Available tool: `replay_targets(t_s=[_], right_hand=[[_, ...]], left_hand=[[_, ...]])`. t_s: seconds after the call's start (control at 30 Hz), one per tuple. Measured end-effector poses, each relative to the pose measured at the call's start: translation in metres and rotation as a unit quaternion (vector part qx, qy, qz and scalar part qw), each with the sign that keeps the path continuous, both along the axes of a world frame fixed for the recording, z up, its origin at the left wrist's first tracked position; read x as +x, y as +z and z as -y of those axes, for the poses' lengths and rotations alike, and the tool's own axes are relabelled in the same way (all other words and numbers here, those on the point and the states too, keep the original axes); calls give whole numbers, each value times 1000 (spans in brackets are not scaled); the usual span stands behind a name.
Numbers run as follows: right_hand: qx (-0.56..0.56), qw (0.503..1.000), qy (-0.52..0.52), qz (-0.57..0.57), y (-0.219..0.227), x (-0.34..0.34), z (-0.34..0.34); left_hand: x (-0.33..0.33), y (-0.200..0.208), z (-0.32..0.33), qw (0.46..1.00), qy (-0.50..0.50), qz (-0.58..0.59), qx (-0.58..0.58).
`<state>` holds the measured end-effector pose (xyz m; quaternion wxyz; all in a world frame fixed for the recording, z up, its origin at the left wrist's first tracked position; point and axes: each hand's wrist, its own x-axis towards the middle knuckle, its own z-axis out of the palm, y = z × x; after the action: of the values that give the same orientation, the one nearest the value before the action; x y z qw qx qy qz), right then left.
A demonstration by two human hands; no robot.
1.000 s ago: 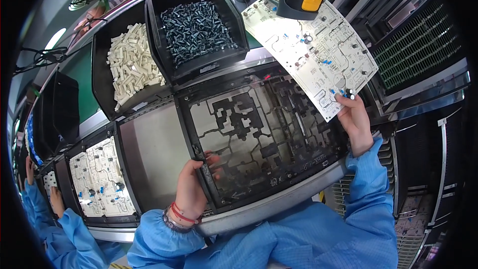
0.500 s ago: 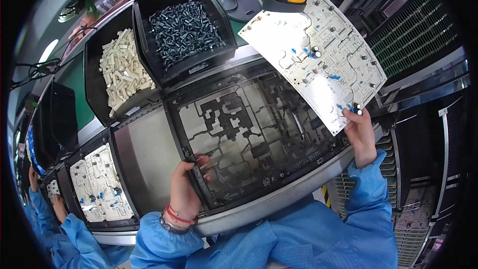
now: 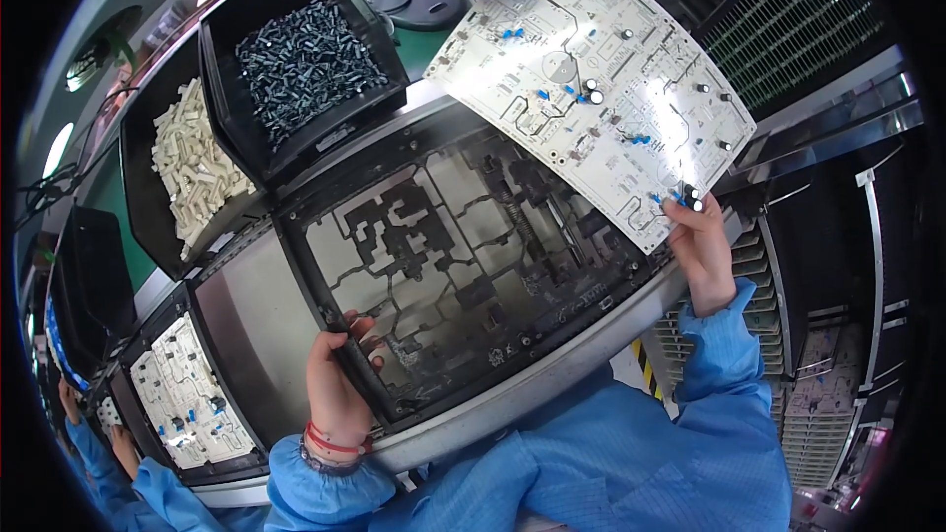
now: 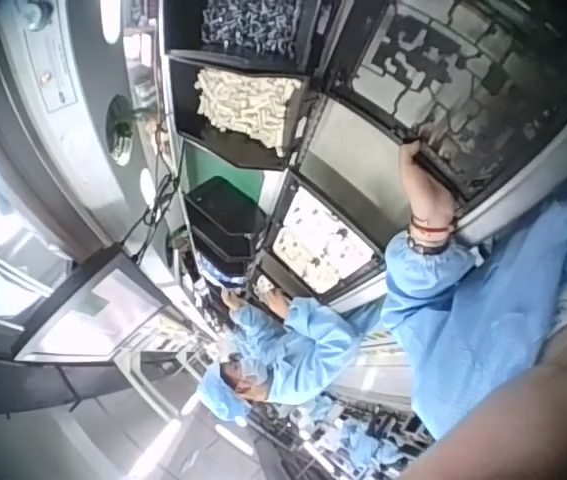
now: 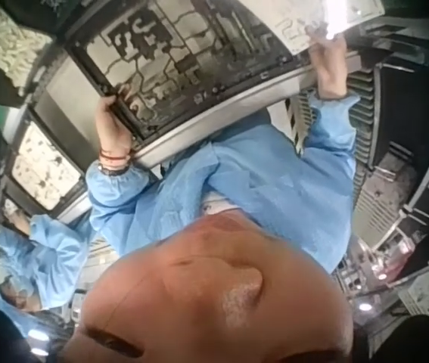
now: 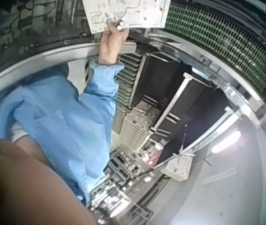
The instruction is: The person assembles circuit boards on a conveyor line by placing boards onto fixture trays, scanning them under a barcode scanner, and inserting electronic components from bins into the boards before pushing them down the line.
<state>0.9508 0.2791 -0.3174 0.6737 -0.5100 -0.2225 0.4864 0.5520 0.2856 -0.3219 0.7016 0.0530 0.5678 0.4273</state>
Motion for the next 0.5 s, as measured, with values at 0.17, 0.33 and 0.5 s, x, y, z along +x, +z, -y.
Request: replay_targets(t_s=[0.17,0.33,0.5], right_hand=[[-4,1000,12,5,4,-1,4],[-3,1000,2,6,4,2,9],[-7,1000,-10,3,10,1,23]], left_hand=[[1,3,3,1000,0,-3,-5],[0,5,3,1000,-28,-6,-6],[-11,9,7,995,-95,29,22]])
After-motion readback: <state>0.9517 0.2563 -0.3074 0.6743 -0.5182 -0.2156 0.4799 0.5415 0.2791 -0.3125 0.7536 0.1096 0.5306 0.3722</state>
